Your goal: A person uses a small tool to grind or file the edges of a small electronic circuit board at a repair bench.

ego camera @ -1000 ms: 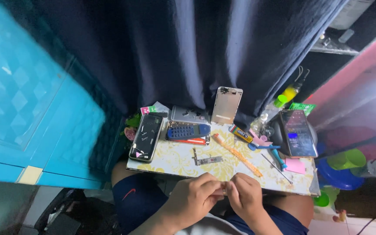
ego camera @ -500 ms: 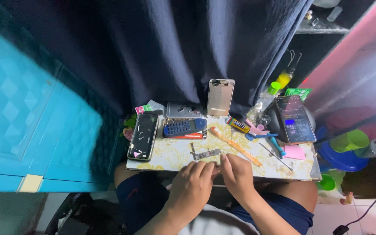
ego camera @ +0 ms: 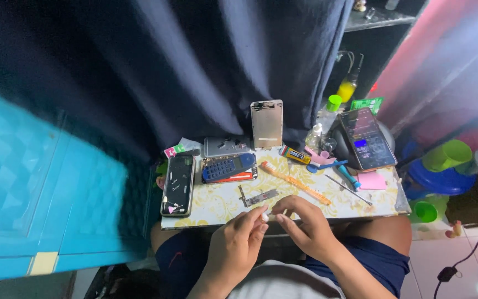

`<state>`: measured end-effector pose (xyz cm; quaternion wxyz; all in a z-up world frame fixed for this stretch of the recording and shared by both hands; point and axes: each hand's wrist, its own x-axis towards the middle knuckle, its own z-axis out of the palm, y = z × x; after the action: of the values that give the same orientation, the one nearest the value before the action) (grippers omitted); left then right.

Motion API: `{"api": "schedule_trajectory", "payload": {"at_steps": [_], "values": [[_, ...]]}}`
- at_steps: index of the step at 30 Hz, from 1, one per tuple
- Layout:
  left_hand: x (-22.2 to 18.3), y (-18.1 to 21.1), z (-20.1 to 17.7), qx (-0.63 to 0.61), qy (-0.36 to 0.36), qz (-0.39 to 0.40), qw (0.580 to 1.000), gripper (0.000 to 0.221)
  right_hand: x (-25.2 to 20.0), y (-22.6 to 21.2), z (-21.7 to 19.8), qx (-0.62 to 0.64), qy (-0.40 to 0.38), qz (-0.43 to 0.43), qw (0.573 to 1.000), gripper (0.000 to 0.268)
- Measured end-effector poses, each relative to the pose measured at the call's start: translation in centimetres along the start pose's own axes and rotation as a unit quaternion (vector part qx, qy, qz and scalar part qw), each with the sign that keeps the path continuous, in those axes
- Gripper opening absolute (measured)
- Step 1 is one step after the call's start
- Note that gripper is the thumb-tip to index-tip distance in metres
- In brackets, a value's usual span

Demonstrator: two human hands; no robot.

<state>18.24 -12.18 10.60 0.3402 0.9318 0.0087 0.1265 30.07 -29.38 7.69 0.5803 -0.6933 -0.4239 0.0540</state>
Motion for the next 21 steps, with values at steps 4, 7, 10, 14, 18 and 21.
{"api": "schedule_trajectory", "payload": {"at_steps": [4, 7, 10, 14, 18, 21], "values": [[0.1, -0.2, 0.4, 0.001, 0.027, 0.023, 0.999, 0.032, -0.1, 0.0, 0.0, 0.046, -0.001, 0.030, 0.999, 0.013], [0.2, -0.2, 0.1, 0.001, 0.012, 0.028, 1.000, 0.028, 0.1, -0.1, 0.1, 0.040, 0.000, 0.019, 0.999, 0.012], [-0.1, -0.7, 0.3, -0.011, 0.008, 0.025, 1.000, 0.028, 0.9, -1.4, -0.8, 0.020, -0.033, -0.001, 0.999, 0.011], [0.1, 0.0, -0.3, -0.024, 0.004, 0.017, 1.000, 0.028, 1.2, -1.4, -0.7, -0.009, -0.046, -0.024, 0.999, 0.015], [0.2, -0.1, -0.5, -0.002, 0.014, 0.026, 1.000, 0.028, 1.7, -1.7, -0.3, -0.021, -0.050, -0.030, 0.998, 0.017], [0.4, -0.1, -0.8, 0.018, 0.016, 0.025, 0.999, 0.028, 1.8, -1.9, -0.2, -0.041, -0.050, -0.023, 0.998, 0.020]]}}
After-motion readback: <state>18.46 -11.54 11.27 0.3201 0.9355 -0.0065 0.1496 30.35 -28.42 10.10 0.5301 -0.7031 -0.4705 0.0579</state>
